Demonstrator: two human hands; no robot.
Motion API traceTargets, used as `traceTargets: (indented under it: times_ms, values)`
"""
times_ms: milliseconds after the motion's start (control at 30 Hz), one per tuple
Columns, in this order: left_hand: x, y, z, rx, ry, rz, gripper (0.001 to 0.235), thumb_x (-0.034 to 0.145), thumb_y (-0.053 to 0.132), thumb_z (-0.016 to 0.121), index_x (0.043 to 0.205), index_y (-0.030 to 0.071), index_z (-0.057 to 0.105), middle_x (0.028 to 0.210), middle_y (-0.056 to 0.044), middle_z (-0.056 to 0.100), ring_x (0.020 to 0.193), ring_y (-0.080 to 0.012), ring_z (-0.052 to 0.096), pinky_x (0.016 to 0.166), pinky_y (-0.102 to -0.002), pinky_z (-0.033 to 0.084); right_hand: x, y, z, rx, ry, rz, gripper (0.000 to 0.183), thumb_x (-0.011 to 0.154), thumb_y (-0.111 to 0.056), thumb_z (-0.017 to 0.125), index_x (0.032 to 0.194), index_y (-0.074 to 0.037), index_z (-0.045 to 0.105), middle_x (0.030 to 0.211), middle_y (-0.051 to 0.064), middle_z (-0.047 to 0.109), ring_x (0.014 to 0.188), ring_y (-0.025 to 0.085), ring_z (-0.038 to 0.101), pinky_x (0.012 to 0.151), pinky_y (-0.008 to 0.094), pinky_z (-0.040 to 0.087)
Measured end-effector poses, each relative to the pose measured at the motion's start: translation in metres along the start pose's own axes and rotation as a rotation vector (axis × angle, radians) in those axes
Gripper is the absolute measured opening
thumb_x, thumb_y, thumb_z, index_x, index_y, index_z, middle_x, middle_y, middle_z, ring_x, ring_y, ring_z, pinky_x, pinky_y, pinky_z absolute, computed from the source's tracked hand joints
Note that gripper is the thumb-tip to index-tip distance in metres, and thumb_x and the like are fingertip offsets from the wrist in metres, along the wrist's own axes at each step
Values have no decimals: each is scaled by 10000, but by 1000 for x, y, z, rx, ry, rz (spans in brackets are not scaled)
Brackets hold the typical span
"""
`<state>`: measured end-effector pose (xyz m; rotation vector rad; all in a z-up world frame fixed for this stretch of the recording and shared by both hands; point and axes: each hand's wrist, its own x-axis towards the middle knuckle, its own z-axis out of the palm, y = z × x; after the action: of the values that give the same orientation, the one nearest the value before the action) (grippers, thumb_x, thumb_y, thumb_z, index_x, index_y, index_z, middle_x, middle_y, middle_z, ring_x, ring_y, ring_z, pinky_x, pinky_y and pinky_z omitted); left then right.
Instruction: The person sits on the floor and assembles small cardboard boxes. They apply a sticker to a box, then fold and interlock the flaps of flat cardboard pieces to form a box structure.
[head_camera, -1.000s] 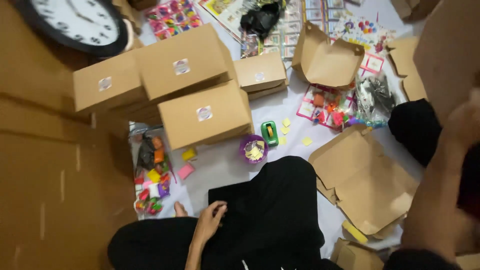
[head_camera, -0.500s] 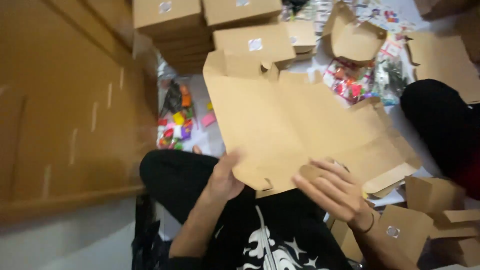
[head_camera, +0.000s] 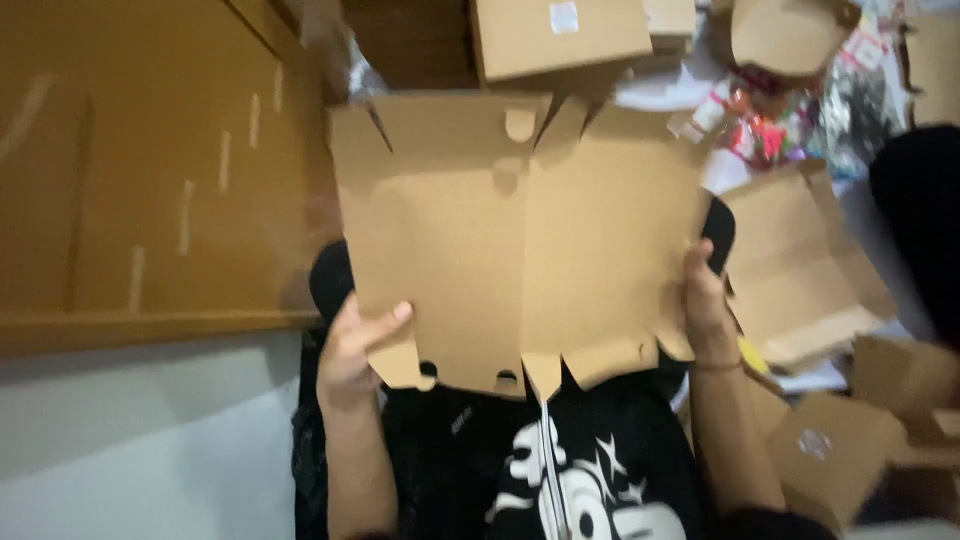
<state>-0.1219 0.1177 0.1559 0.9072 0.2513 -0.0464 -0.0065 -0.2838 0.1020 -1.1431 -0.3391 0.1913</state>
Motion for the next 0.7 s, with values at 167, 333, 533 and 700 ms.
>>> traceTargets:
  times_ms: [167,333,533,700]
  values:
    - [-5,10,-2,114,180,-73,440,851,-34,680,1279,31,602,986,-206,742,813,-295,753,715,-521,622,2,9,12,31,321,394,291,996,-271,724,994,7,639,734,157,683,585,277,727,507,438,603]
    - [8,-16,-32,315,237,-151,345,852,-10,736,1190,8,676,934,-171,759,743,-242,741,648,-449,630,12,1,8,-52,364,458,235,959,-189,758,900,16,659,711,144,678,564,255,715,488,398,582]
    - [34,-20,-17,474,345,-246,319,775,50,856,1056,5,710,865,-127,752,696,-227,734,623,-391,621,33,4,-7,-57,288,562,212,964,-197,730,893,0,693,713,155,702,588,271,736,501,414,603]
    - [61,-24,-27,611,285,-316,346,712,96,919,992,24,729,818,-85,748,685,-181,725,620,-338,609,46,12,-33,-134,220,550,262,994,-246,691,884,-9,703,682,125,685,575,242,723,496,404,603]
